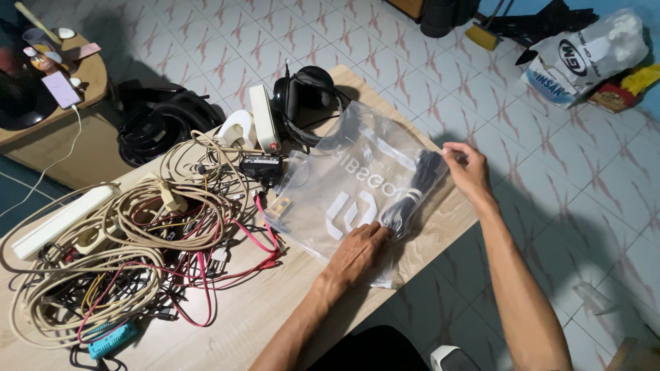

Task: The person sorts through a large pile of tangled cables on a desk, untangles a specific black power cable, coils it by hand, and places it into a plastic bag.

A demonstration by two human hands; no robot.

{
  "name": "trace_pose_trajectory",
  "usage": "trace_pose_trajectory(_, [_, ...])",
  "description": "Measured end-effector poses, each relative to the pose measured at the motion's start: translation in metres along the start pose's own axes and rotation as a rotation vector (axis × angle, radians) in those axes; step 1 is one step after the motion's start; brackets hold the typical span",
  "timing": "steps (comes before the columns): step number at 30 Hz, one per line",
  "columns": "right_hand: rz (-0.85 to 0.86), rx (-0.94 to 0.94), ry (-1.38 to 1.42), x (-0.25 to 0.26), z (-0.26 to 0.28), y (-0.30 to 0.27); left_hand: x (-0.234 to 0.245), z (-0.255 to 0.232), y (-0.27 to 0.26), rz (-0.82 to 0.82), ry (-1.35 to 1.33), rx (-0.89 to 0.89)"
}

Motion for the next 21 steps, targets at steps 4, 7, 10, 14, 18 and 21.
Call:
trace_pose_trajectory(4, [0.03, -0.063, -0.117, -0.008, 0.004, -0.004, 0.005, -0.006, -0.004, -0.018, 0.013, 0.016])
trace_pose_trajectory(7, [-0.008, 0.138, -0.195, -0.025, -0.006, 0.0, 0.009, -0.012, -0.008, -0.043, 0.037, 0.011])
trace_pose_trajectory(10, [-0.028, 0.179, -0.276, -0.045, -0.016, 0.002, 0.018, -0.017, -0.011, 0.023, 0.12, 0.054])
trace_pose_trajectory(14, [-0.129, 0.227, -0.293, -0.046, -0.027, -0.001, 0.02, -0.022, -0.015, -0.039, 0.152, -0.003])
trace_pose_trajectory(18, [-0.169, 0.269, -0.353, -0.035, -0.031, -0.003, 0.025, -0.017, -0.017, 0.055, 0.096, -0.018])
trace_pose_trajectory(21, [-0.065, 0.213, -0.335, -0.029, -0.024, 0.0, 0.029, -0.003, -0.028, 0.08, 0.019, -0.083])
Point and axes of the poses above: each hand's wrist, its own y-axis towards the middle knuckle, its own x-axis out of the back of the hand, z = x × y, the point moved 1 cm from there along y, towards the middle knuckle, and after that the axes turned 10 degrees about -z, right-handed, at the moved point
